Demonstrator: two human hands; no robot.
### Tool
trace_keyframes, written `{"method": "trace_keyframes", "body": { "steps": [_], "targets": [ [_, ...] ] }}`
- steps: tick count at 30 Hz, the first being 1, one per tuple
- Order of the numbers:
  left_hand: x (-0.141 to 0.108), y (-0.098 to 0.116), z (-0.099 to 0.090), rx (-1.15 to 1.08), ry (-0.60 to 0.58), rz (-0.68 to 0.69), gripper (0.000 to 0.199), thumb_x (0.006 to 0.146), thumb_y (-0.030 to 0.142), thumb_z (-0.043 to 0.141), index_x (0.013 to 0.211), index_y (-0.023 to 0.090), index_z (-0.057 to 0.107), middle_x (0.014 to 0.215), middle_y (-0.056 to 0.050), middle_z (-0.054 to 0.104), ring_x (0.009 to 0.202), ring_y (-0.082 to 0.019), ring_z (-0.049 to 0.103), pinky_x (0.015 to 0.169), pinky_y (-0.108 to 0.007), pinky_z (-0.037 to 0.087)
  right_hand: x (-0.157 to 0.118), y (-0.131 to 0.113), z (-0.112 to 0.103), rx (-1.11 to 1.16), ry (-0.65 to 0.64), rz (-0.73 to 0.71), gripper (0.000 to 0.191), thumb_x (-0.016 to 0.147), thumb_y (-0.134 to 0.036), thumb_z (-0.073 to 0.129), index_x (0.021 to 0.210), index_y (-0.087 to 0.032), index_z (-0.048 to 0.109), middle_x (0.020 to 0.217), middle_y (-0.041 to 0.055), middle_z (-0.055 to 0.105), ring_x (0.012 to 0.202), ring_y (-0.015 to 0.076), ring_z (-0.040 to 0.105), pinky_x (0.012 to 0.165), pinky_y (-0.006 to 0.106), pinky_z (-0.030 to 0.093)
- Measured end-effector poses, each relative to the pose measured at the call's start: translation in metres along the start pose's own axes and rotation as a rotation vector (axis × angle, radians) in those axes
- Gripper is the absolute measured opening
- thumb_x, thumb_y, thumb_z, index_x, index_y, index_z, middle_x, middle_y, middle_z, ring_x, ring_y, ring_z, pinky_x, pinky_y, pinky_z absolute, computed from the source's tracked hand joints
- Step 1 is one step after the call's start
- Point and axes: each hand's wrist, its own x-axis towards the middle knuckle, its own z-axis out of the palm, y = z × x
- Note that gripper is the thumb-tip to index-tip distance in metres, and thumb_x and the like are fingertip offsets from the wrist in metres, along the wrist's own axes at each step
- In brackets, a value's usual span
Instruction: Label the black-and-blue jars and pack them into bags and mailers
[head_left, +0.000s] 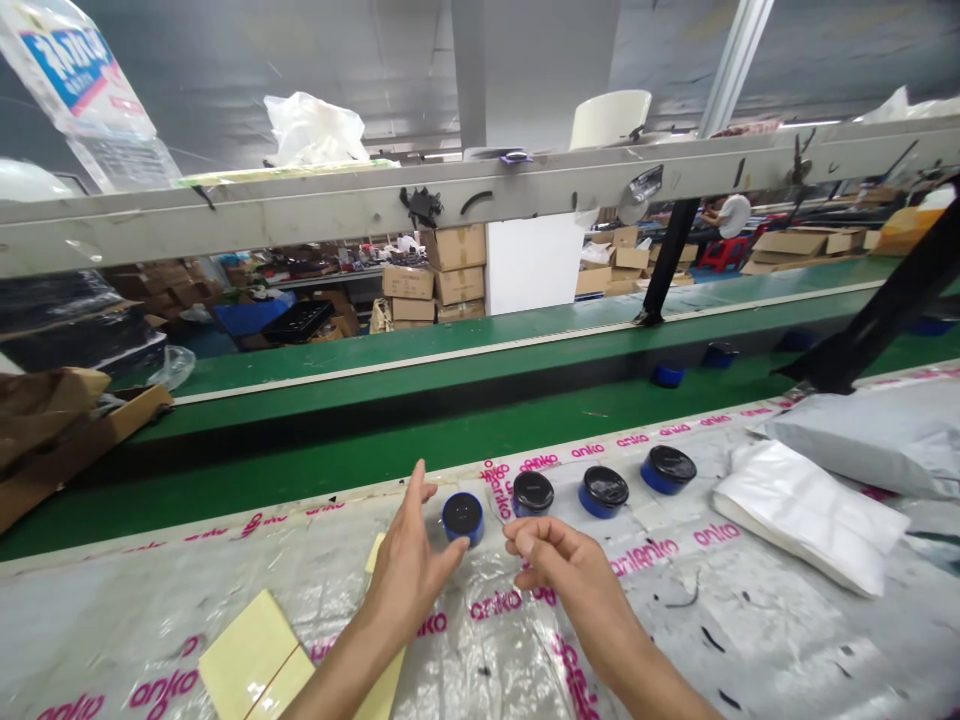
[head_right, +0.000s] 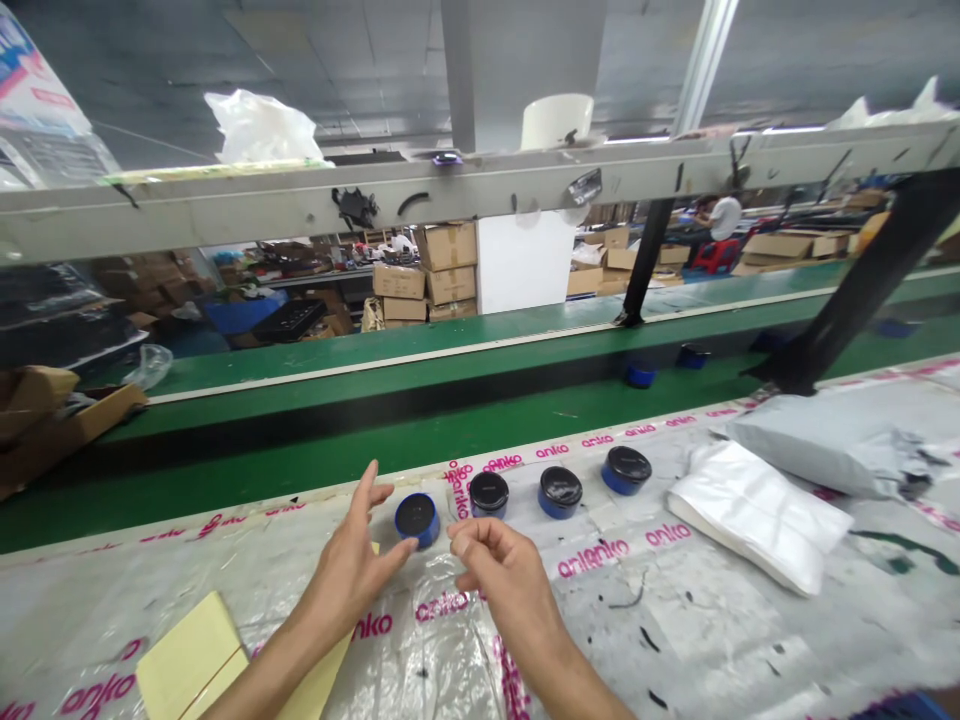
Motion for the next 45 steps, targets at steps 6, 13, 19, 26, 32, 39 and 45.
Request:
{"method": "trace_keyframes", "body": {
  "steps": [6,13,19,26,32,39,45],
  "targets": [
    [0.021,0.006,0.015,0.098,-0.119,0.071,0.104,0.075,0.023,0.071,0.161,0.023,0.013,0.142,-0.014,0.057,0.126,-0.033,0.058,0.106,-0.048,0.042,0.001,0.004,-0.006,-0.014,0.012,-0.023,0.028,0.080,-0.046,0.071,0.079,-0.018,0.069,0.109,0.0073,0.072,0.080,0.0186,0.063,0.071,0.030,0.055],
    [0.023,0.043,0.002,-0.685,-0.152,-0.255,0.090,0.079,0.045,0.077,0.154,0.021,0.033,0.109,-0.008,0.073,0.098,-0.024,0.070,0.084,-0.032,0.054,0.004,0.002,-0.019,-0.112,0.050,-0.277,0.040,0.080,-0.038,0.074,0.114,-0.021,0.063,0.117,0.0103,0.070,0.106,0.0283,0.066,0.084,0.040,0.057],
    [0.008,0.065,0.015,-1.100,-0.277,-0.509,0.054,0.080,0.043,0.079,0.126,0.019,0.063,0.103,-0.006,0.071,0.074,-0.018,0.068,0.056,-0.027,0.056,-0.001,0.006,-0.010,-0.424,0.034,-0.809,0.103,0.071,-0.019,0.082,0.154,-0.032,0.024,0.143,0.0101,0.056,0.130,0.0307,0.056,0.109,0.049,0.048],
    [-0.003,0.057,0.032,-0.820,-0.194,-0.336,0.067,0.089,0.059,0.064,0.142,0.020,0.051,0.126,-0.011,0.067,0.114,-0.027,0.065,0.089,-0.034,0.055,-0.007,0.014,-0.011,-0.650,0.211,-0.943,0.094,0.074,-0.013,0.072,0.154,-0.026,0.023,0.127,0.0112,0.064,0.115,0.0303,0.065,0.099,0.047,0.056],
    [-0.021,0.046,0.045,-0.358,-0.035,0.169,0.080,0.093,0.035,0.058,0.158,0.033,0.013,0.146,-0.011,0.054,0.132,-0.029,0.055,0.112,-0.052,0.040,-0.007,0.019,-0.025,-0.409,0.288,-0.573,0.084,0.075,-0.022,0.071,0.149,-0.023,0.031,0.122,0.0109,0.066,0.102,0.0274,0.070,0.087,0.042,0.061],
    [-0.016,0.045,0.073,-0.173,-0.130,0.297,0.096,0.083,0.022,0.065,0.158,0.032,0.005,0.144,-0.011,0.056,0.129,-0.029,0.059,0.104,-0.049,0.050,-0.008,0.023,-0.022,-0.179,0.349,-0.343,0.091,0.065,-0.024,0.075,0.147,-0.021,0.035,0.117,0.0102,0.067,0.109,0.0287,0.066,0.080,0.036,0.060],
    [-0.012,0.045,0.077,-0.126,-0.137,0.317,0.093,0.085,0.028,0.065,0.158,0.032,0.008,0.138,-0.009,0.062,0.127,-0.029,0.060,0.104,-0.048,0.049,-0.009,0.028,-0.029,-0.232,0.357,-0.304,0.092,0.065,-0.026,0.075,0.148,-0.021,0.035,0.116,0.0097,0.069,0.106,0.0288,0.066,0.075,0.036,0.059]
  ]
}}
